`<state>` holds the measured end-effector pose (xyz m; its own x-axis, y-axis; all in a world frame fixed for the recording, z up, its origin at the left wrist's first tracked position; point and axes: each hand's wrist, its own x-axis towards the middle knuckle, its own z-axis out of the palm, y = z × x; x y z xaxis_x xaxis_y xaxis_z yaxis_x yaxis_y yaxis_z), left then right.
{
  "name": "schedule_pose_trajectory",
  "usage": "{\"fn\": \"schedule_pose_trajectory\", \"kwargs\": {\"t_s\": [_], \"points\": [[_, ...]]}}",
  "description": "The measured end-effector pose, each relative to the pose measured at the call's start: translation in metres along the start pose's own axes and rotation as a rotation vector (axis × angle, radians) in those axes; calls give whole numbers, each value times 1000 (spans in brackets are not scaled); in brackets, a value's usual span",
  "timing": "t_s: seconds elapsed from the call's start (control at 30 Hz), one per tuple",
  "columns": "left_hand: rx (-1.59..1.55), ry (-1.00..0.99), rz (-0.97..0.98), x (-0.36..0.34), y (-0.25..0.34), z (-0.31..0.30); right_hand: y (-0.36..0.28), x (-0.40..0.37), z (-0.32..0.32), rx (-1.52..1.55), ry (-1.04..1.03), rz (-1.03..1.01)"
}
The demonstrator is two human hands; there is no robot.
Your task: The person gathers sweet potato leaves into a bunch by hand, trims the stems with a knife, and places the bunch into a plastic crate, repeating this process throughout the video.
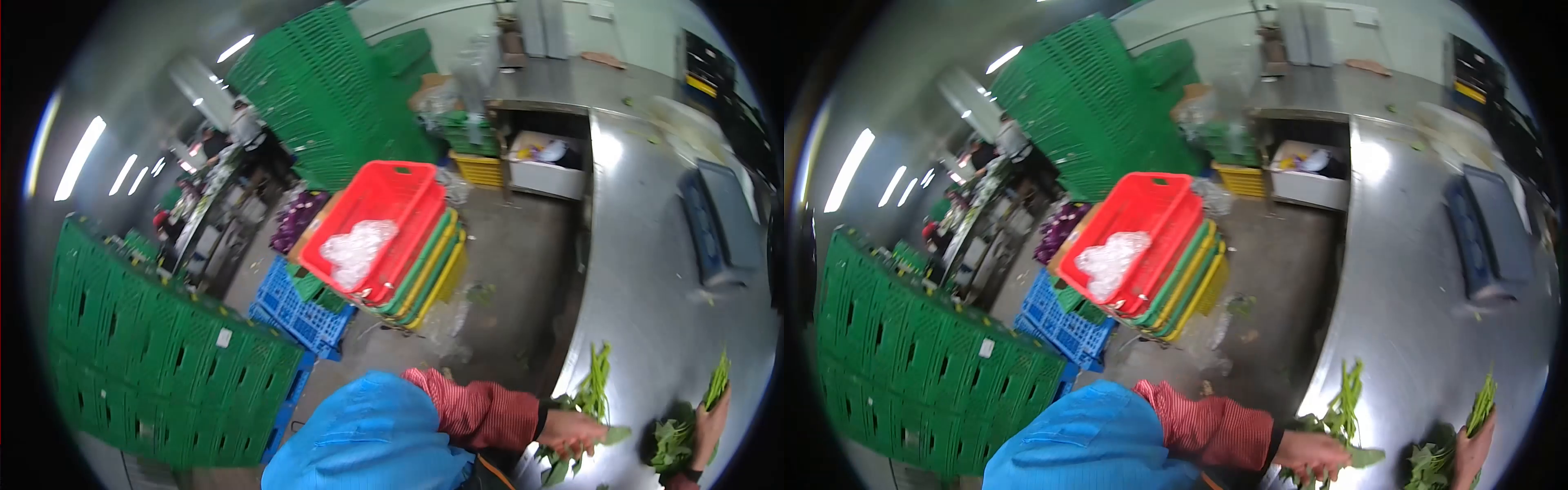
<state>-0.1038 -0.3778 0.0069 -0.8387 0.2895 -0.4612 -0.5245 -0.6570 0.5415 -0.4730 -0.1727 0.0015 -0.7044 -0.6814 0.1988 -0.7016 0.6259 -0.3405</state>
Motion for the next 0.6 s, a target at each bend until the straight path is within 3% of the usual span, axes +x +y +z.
{"fn": "schedule_pose_trajectory", "kwargs": {"t_s": [0.07, 0.2, 0.3, 0.4, 0.43, 0.53, 0.57, 0.6], "points": [[-41, 24, 3, -8, -20, -9, -18, 30, 31, -190, -248, 273], [-22, 59, 29, -25, -34, -23, 13, 48, 93, -510, -174, 234], [93, 32, 68, -34, -25, -11, -11, 43, 61, -624, -189, 206], [125, -36, 81, -33, -25, 10, -21, 27, 38, -700, -24, -2], [125, -66, 75, -30, -28, 15, -57, 19, 21, -709, -8, -6], [149, -133, 69, -25, -40, 32, -76, -23, 27, -587, 243, -197], [167, -153, 76, -23, -46, 36, -118, -41, 8, -397, 87, -124], [180, -176, 85, -21, -53, 40, -120, -61, 17, -305, 227, -206]]}}
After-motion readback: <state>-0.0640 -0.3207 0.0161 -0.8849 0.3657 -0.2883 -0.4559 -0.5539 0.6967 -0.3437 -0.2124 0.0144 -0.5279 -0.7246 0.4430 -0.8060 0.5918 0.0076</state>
